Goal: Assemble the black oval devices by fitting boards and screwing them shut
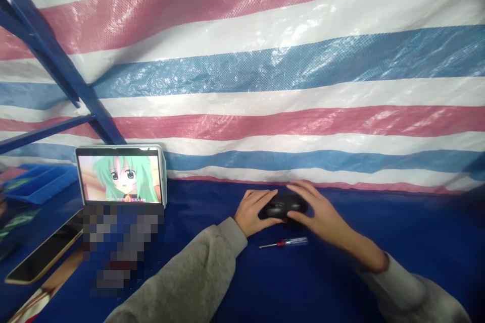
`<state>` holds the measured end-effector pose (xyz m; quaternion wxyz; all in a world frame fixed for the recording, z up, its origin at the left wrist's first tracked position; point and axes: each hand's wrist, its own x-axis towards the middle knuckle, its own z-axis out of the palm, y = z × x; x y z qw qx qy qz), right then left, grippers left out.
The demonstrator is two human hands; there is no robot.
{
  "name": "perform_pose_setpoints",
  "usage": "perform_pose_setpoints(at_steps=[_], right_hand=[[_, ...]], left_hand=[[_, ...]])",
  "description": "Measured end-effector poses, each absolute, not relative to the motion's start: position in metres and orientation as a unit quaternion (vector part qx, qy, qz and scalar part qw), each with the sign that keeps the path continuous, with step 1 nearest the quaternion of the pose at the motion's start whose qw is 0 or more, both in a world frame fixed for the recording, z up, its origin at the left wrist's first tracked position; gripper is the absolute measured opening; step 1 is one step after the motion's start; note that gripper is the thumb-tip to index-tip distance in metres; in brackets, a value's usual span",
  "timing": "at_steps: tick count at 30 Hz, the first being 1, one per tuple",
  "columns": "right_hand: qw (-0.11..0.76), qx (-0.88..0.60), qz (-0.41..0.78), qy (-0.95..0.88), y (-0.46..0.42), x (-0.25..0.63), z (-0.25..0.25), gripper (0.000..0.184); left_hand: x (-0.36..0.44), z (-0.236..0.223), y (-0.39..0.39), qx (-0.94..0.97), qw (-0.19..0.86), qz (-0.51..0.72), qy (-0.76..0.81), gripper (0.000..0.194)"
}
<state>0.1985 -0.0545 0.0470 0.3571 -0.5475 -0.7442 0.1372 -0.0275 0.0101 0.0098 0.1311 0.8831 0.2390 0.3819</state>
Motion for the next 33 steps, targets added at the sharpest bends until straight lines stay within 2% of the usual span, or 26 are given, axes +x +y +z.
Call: perform_pose_setpoints(at_steps=[2,4,8,10,16,33], right_hand=[[0.301,-0.504,0.078,-0.806,-0.055,0.2,0.043,0.059],[0.27,-0.481,0.044,-0.833,-0.056,0.203,0.04,0.057],[0.251,-0.493,0.02,-0.833,-0.055,0.206,0.039,0.056],[0.239,-0.498,0.038,-0.833,-0.055,0.206,0.041,0.056],[0.203,-0.492,0.075,-0.843,-0.056,0.203,0.035,0.053],[0.179,-0.502,0.088,-0.842,-0.052,0.206,0.018,0.055]], left_hand=[[-0.028,0.012,0.01,0.886,0.16,0.367,0.236,0.067],[-0.028,0.014,0.01,0.885,0.196,0.343,0.245,0.069],[-0.027,0.015,0.011,0.886,0.26,0.272,0.272,0.103],[-0.026,0.014,0.012,0.89,0.272,0.238,0.278,0.114],[-0.024,0.013,0.01,0.88,0.279,0.215,0.319,0.109],[-0.023,0.012,0.01,0.875,0.268,0.229,0.332,0.106]])
